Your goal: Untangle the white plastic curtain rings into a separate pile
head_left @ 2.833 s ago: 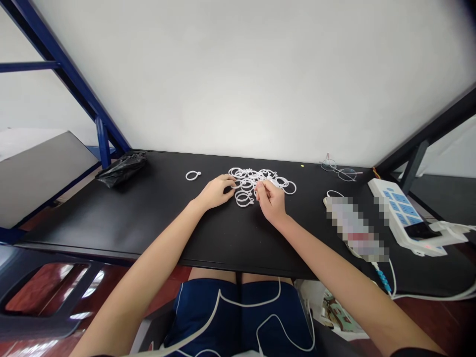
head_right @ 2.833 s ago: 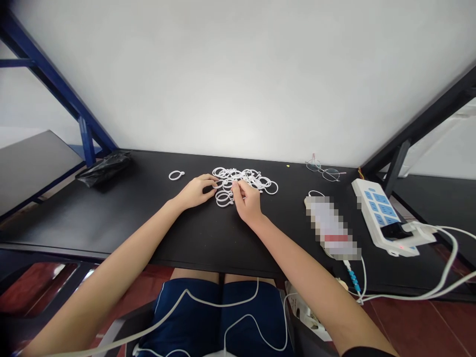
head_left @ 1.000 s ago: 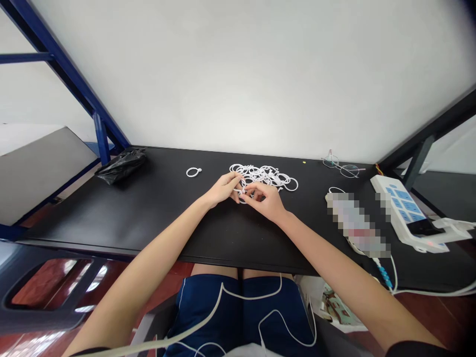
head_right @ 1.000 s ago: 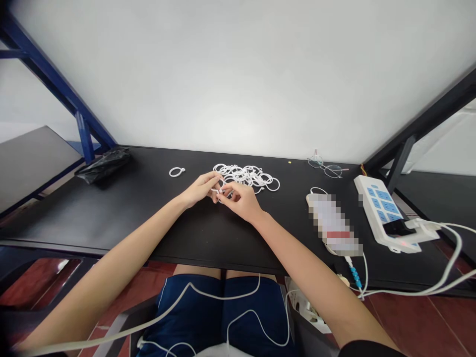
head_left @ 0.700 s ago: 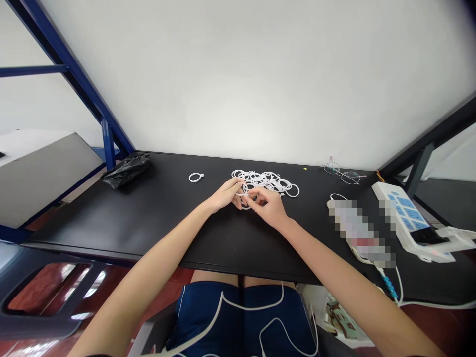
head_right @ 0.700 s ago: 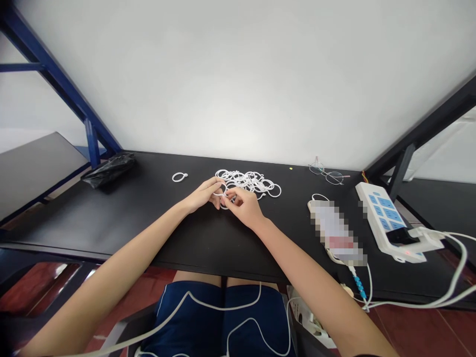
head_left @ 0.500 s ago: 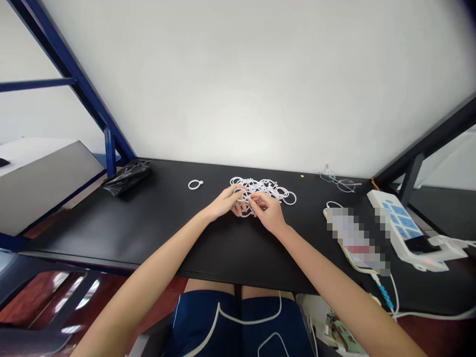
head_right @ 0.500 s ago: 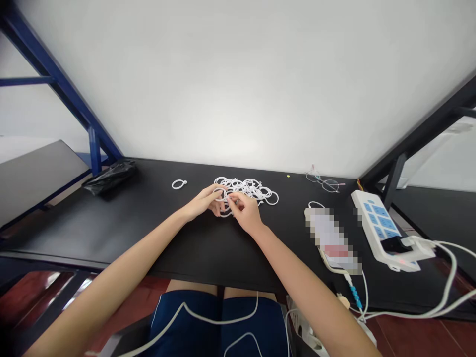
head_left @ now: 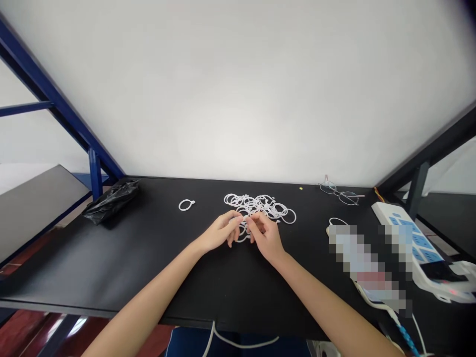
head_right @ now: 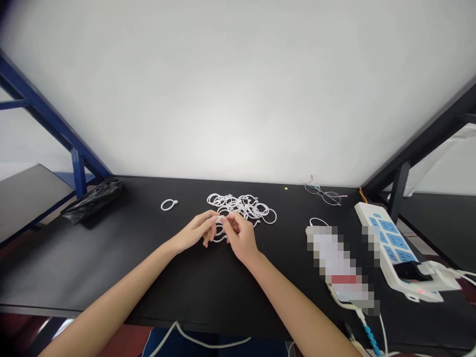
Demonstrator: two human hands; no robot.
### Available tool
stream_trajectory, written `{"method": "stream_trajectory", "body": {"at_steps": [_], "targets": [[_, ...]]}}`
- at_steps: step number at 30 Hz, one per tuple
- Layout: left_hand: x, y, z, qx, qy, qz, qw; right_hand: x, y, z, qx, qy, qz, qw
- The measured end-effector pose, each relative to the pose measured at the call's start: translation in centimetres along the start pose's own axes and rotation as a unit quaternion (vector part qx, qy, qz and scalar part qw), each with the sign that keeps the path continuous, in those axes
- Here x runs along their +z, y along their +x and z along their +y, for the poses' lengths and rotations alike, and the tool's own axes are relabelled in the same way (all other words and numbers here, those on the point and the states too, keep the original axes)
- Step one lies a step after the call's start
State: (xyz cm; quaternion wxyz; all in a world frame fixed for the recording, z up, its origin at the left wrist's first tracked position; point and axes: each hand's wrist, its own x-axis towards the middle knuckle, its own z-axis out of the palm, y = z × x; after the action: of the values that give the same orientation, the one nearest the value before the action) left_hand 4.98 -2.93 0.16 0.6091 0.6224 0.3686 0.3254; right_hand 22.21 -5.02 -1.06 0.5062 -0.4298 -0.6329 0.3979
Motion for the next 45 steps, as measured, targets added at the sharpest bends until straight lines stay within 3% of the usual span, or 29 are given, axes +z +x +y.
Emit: {"method": "stream_trajectory", "body": {"at_steps": [5,11,15,17,19,22,25,27,33,39,45], "targets": [[0.6,-0.3,0.8,-0.014,-0.015,0.013,1.0,0.1,-0.3,-0.2,-0.043,-0.043,-0.007,0.998],[-0.6,-0.1,1.0,-0.068,-0.086,0.008,0.994,0.2,-0.3,0.4,-0.023,-0.048,-0.039,0.998],[-0.2,0.9,1.6,-0.059,-0.049,-0.015,0.997,0.4,0.2,0.6,0.026,0.029,0.023,0.999],[0.4,1.6,1.7,-0.033,0.001,0.007,0.999,0.5,0.6,0.6,0.031,0.061,0.08,0.994],[0.9,2.1,1.5,0.019,0.067,0.07,0.995,0.7,1.0,0.5,0.027,0.078,0.111,0.99],[1.3,2.2,1.0,0.118,0.163,0.171,0.964,1.1,1.2,0.5,0.015,0.088,0.132,0.987],[1.2,1.7,0.5,0.176,0.191,0.214,0.942,1.5,1.0,0.7,-0.02,0.063,0.126,0.99],[1.0,1.4,0.4,0.183,0.188,0.203,0.943,1.8,0.8,1.0,-0.047,0.023,0.102,0.993],[1.2,1.1,0.7,0.122,0.15,0.179,0.965,1.9,0.7,1.3,-0.103,-0.044,0.042,0.993],[1.5,1.0,1.5,0.143,0.142,0.206,0.957,1.6,0.6,1.0,-0.137,-0.088,0.055,0.985],[1.9,0.5,1.8,0.131,0.015,0.12,0.984,1.4,0.0,0.9,-0.165,-0.11,0.089,0.976]]}}
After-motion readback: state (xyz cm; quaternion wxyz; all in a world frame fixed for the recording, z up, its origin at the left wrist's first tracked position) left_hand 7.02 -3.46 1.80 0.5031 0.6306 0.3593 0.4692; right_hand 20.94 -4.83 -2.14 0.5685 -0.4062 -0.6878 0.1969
